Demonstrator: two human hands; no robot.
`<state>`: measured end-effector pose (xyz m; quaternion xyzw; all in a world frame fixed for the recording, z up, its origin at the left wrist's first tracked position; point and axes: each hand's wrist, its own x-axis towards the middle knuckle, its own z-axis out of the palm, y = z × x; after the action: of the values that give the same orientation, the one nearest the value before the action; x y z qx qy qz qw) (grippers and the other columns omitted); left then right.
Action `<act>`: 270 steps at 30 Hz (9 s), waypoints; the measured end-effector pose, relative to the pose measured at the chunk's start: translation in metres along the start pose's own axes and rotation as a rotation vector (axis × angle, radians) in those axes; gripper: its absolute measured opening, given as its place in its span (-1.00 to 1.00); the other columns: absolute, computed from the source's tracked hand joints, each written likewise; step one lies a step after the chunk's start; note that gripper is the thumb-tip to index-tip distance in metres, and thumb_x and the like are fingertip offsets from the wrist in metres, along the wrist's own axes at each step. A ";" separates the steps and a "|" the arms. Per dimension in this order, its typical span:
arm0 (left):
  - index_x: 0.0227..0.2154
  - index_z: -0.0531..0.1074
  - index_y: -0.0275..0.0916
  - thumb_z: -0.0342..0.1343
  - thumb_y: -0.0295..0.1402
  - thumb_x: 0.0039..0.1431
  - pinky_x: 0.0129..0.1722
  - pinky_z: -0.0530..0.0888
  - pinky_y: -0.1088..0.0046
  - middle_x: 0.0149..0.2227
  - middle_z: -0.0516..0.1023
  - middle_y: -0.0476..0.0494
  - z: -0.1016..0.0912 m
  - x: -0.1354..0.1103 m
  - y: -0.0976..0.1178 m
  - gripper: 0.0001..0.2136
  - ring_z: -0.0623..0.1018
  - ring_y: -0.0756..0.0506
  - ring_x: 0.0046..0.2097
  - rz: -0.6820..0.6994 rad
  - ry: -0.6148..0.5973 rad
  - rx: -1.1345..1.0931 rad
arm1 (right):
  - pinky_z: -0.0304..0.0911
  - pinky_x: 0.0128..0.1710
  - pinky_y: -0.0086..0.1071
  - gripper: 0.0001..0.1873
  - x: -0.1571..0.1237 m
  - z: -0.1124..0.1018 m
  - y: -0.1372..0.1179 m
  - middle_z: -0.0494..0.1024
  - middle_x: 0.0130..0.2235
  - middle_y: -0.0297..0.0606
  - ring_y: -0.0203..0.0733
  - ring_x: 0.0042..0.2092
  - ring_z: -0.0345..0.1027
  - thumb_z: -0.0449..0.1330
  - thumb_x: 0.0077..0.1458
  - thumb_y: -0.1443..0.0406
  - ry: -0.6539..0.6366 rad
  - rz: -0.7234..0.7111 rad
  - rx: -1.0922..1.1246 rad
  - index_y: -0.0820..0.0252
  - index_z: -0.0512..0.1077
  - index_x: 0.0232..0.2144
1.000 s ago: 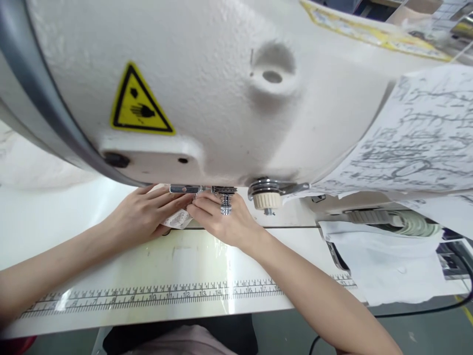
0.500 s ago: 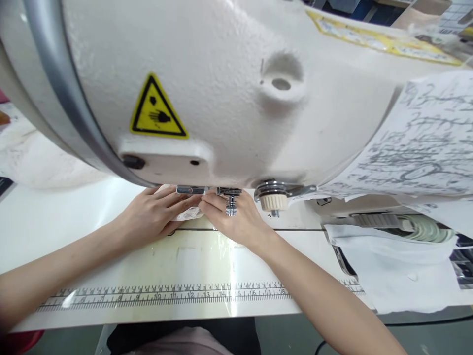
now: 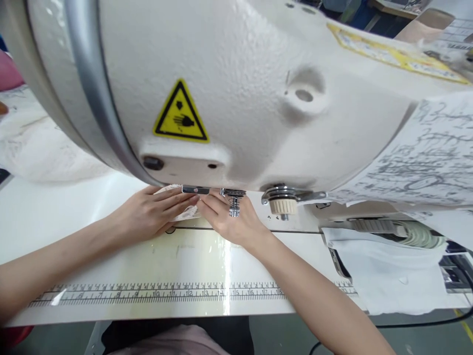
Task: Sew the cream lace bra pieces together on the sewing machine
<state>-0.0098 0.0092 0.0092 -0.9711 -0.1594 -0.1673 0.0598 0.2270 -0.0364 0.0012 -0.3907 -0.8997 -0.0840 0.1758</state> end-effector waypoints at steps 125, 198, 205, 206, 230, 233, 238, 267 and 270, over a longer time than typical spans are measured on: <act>-0.50 0.43 -0.14 0.06 -0.45 0.26 -0.11 0.53 0.27 -0.45 0.55 0.13 -0.015 -0.007 -0.004 -0.79 0.52 0.01 -0.42 0.129 0.240 0.203 | 0.27 0.11 -0.26 -0.98 0.016 -0.002 -0.025 0.57 -0.26 -0.37 -0.29 -0.10 0.39 0.23 0.16 0.33 0.309 -0.152 0.116 0.10 0.44 -0.31; 0.12 0.37 -0.44 -0.04 -0.24 0.23 0.16 0.42 0.11 0.15 0.44 -0.42 -0.003 -0.001 -0.007 -0.52 0.41 -0.32 0.22 -0.009 -0.072 0.076 | 0.31 -0.32 -0.45 -0.82 0.003 -0.013 -0.004 0.58 -0.33 -0.42 -0.38 -0.28 0.40 0.11 0.21 0.47 0.115 -0.067 -0.093 0.13 0.44 -0.34; 0.18 0.31 -0.37 -0.03 -0.38 0.22 0.16 0.43 0.10 0.18 0.42 -0.34 -0.005 0.000 -0.007 -0.54 0.39 -0.28 0.24 0.024 -0.067 0.058 | 0.27 -0.38 -0.38 -0.87 0.000 -0.017 -0.002 0.60 -0.30 -0.41 -0.32 -0.28 0.45 0.19 0.16 0.44 0.134 0.005 -0.086 0.14 0.46 -0.26; 0.16 0.33 -0.36 -0.06 -0.43 0.25 0.18 0.43 0.15 0.18 0.42 -0.29 -0.005 0.000 -0.006 -0.57 0.40 -0.23 0.23 0.055 -0.045 0.058 | 0.29 -0.36 -0.38 -0.87 0.000 -0.016 -0.001 0.60 -0.29 -0.40 -0.32 -0.27 0.45 0.19 0.17 0.43 0.129 0.000 -0.058 0.13 0.46 -0.25; -0.25 0.48 -0.30 -0.07 -0.43 0.30 0.04 0.56 0.34 0.05 0.54 -0.24 -0.003 0.000 -0.013 -0.79 0.56 -0.14 0.07 -0.041 0.062 -0.018 | 0.40 -0.14 -0.44 -0.80 0.009 0.001 -0.014 0.65 -0.20 -0.40 -0.33 -0.10 0.51 0.15 0.17 0.50 0.180 0.018 0.112 0.16 0.51 -0.28; -0.25 0.46 -0.31 -0.07 -0.45 0.28 0.09 0.53 0.32 0.06 0.54 -0.26 -0.003 0.000 -0.013 -0.81 0.54 -0.15 0.10 -0.055 0.039 -0.029 | 0.40 -0.12 -0.43 -0.79 0.009 0.003 -0.013 0.65 -0.19 -0.42 -0.34 -0.12 0.51 0.13 0.20 0.49 0.168 0.043 0.113 0.12 0.51 -0.28; -0.11 0.43 -0.37 -0.07 -0.46 0.27 0.11 0.51 0.26 0.09 0.51 -0.32 -0.003 0.000 -0.012 -0.77 0.50 -0.19 0.13 -0.075 0.016 -0.028 | 0.39 -0.14 -0.41 -0.76 0.005 0.006 -0.010 0.64 -0.16 -0.38 -0.31 -0.10 0.49 0.14 0.19 0.48 0.131 0.100 0.158 0.08 0.53 -0.24; 0.12 0.40 -0.26 0.01 -0.37 0.31 0.11 0.49 0.11 0.09 0.51 -0.33 0.005 -0.003 -0.013 -0.65 0.48 -0.28 0.16 -0.030 0.013 0.063 | 0.38 -0.35 -0.43 -0.79 -0.002 0.021 0.008 0.65 -0.27 -0.39 -0.36 -0.39 0.48 0.15 0.26 0.28 0.171 0.275 0.270 0.06 0.52 -0.09; 0.12 0.40 -0.26 0.00 -0.36 0.32 0.12 0.48 0.10 0.07 0.53 -0.32 0.006 -0.003 -0.013 -0.65 0.48 -0.27 0.15 -0.048 0.012 0.051 | 0.36 -0.41 -0.40 -0.74 -0.008 0.030 0.011 0.66 -0.26 -0.41 -0.34 -0.43 0.45 0.10 0.29 0.25 0.120 0.369 0.275 -0.02 0.50 -0.04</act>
<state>-0.0152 0.0220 0.0028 -0.9641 -0.1865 -0.1705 0.0817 0.2324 -0.0257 -0.0298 -0.5154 -0.8038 0.0498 0.2928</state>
